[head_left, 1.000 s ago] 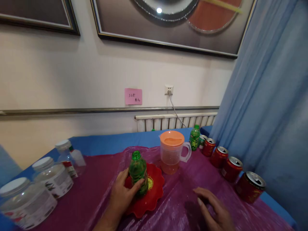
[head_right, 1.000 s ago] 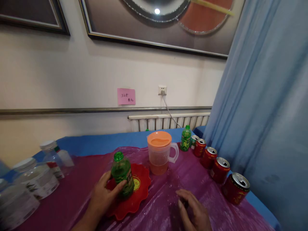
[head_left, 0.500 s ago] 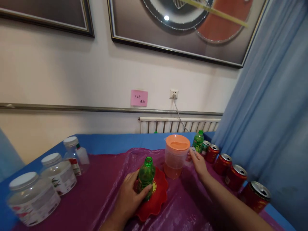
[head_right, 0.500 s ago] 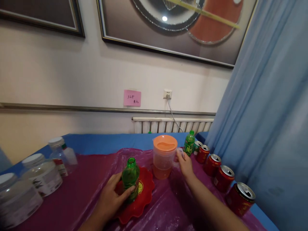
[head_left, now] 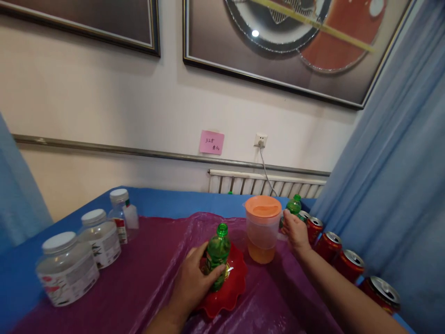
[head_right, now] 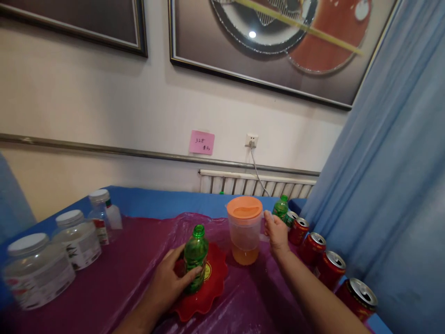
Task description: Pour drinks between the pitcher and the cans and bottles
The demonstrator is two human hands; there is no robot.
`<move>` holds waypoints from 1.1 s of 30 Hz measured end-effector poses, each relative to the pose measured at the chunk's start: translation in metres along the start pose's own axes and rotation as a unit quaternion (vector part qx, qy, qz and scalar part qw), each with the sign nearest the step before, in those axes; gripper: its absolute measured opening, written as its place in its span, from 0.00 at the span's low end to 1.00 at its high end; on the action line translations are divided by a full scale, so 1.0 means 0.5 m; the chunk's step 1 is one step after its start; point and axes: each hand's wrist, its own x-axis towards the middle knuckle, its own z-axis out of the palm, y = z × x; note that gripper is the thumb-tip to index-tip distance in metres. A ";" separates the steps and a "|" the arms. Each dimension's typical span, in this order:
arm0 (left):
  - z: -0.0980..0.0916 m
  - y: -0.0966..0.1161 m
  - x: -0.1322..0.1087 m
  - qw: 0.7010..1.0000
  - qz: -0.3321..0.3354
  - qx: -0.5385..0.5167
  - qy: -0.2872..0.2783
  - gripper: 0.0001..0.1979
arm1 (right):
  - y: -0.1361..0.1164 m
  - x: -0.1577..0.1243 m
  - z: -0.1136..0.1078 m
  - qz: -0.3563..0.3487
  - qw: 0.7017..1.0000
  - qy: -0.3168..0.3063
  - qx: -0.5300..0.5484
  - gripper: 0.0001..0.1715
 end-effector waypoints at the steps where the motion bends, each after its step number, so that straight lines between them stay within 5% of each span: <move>1: 0.000 0.000 -0.001 1.000 0.004 -0.001 -0.007 0.32 | -0.017 0.008 -0.004 0.002 1.000 -0.008 -0.001 0.39; 9: 0.005 -0.003 -0.006 0.999 0.035 0.007 -0.008 0.29 | -0.165 0.057 -0.036 -0.012 0.995 -0.084 -0.057 0.35; 17: 0.012 -0.011 -0.014 0.994 0.104 0.012 -0.021 0.30 | -0.260 0.055 -0.031 -0.061 0.974 -0.150 -0.158 0.35; 33: 0.006 0.007 -0.025 0.991 0.130 -0.001 -0.029 0.31 | -0.331 0.043 0.014 -0.127 0.930 -0.211 -0.272 0.38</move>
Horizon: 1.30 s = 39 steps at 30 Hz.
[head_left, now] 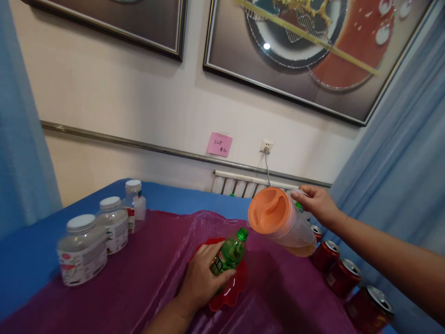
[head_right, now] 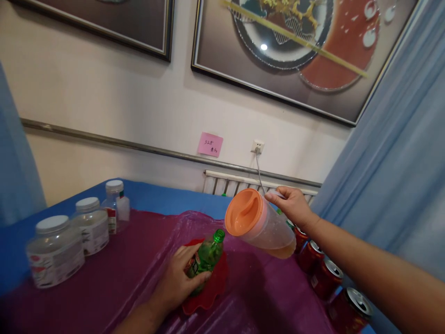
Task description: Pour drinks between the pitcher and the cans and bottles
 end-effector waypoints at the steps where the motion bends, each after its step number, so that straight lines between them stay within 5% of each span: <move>1: 0.000 0.000 -0.001 1.000 0.000 -0.004 -0.002 0.31 | -0.001 -0.001 0.001 -0.002 1.000 -0.003 -0.004 0.38; 39: -0.003 0.004 -0.003 0.999 -0.019 -0.026 -0.034 0.30 | -0.020 0.001 0.006 -0.009 0.998 -0.050 -0.037 0.37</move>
